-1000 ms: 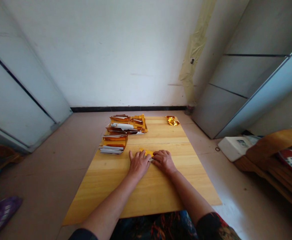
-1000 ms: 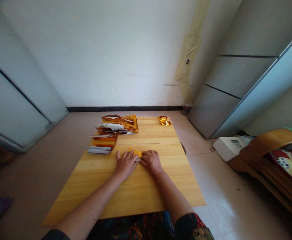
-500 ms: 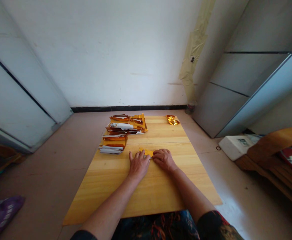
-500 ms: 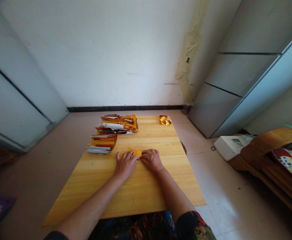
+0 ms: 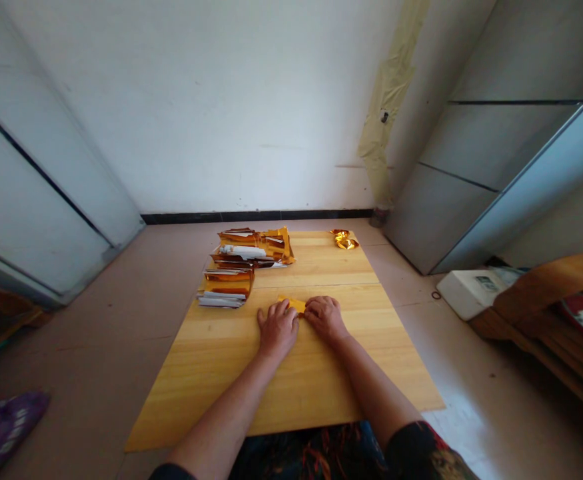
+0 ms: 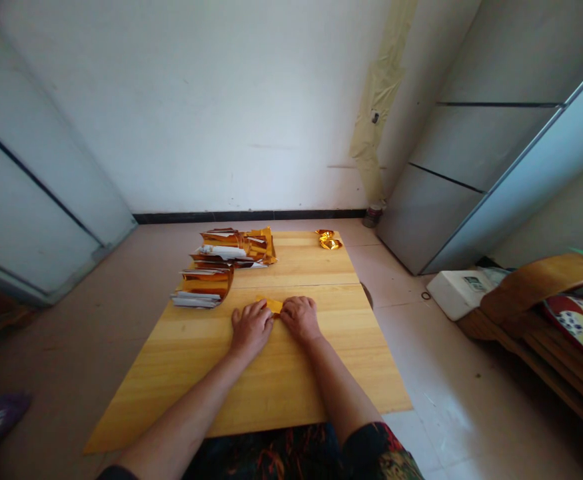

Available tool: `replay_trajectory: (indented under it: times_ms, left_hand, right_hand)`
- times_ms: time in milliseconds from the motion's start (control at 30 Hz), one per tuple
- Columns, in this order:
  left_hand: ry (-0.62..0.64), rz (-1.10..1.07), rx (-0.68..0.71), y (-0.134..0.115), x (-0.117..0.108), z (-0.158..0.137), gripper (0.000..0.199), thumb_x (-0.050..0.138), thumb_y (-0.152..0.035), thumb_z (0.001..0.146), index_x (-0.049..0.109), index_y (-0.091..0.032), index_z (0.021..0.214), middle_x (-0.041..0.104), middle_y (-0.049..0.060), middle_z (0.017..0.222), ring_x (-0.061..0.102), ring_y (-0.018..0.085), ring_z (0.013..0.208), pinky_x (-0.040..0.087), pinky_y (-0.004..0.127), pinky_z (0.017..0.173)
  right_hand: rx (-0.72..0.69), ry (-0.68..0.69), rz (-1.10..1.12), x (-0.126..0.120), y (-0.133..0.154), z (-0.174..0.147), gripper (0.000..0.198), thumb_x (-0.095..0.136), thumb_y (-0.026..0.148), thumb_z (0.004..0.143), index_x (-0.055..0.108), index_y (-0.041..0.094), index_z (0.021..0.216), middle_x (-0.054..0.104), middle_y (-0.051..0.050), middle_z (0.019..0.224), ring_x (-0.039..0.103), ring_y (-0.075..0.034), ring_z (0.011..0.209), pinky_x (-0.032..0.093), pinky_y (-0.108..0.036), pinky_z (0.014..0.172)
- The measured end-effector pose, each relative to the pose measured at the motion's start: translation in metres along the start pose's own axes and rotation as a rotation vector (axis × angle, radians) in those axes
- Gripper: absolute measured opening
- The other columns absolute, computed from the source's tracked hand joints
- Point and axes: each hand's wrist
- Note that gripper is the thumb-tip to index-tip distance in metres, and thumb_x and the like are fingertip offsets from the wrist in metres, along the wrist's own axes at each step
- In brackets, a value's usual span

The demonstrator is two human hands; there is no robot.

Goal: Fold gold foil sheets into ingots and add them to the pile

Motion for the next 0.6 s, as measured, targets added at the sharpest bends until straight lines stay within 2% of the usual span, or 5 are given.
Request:
replay_trajectory:
  times_ms: [200,600]
  left_hand:
    - [-0.025,-0.005,-0.017,0.001,0.002,0.001,0.015,0.047,-0.023,0.085,0.062,-0.022,0.088,0.056,0.004,0.127,0.048,0.025,0.112,0.027,0.053,0.099]
    - [-0.039,0.027,-0.008,-0.001,0.004,0.002,0.015,0.048,-0.023,0.082,0.062,-0.020,0.087,0.055,0.007,0.125,0.048,0.025,0.107,0.030,0.046,0.095]
  right_hand:
    - [0.080,0.012,-0.092,0.004,0.009,0.005,0.011,0.056,0.022,0.083,0.064,0.021,0.077,0.065,-0.002,0.090,0.051,-0.016,0.088,0.027,-0.030,0.083]
    - [0.099,-0.043,-0.093,0.008,0.013,0.002,0.008,0.057,0.020,0.079,0.060,0.020,0.072,0.063,-0.001,0.087,0.049,-0.016,0.088,0.027,-0.029,0.084]
Point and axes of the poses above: each hand's wrist, its own z-axis towards the middle knuckle, its own x-axis out of the palm, y = z × x
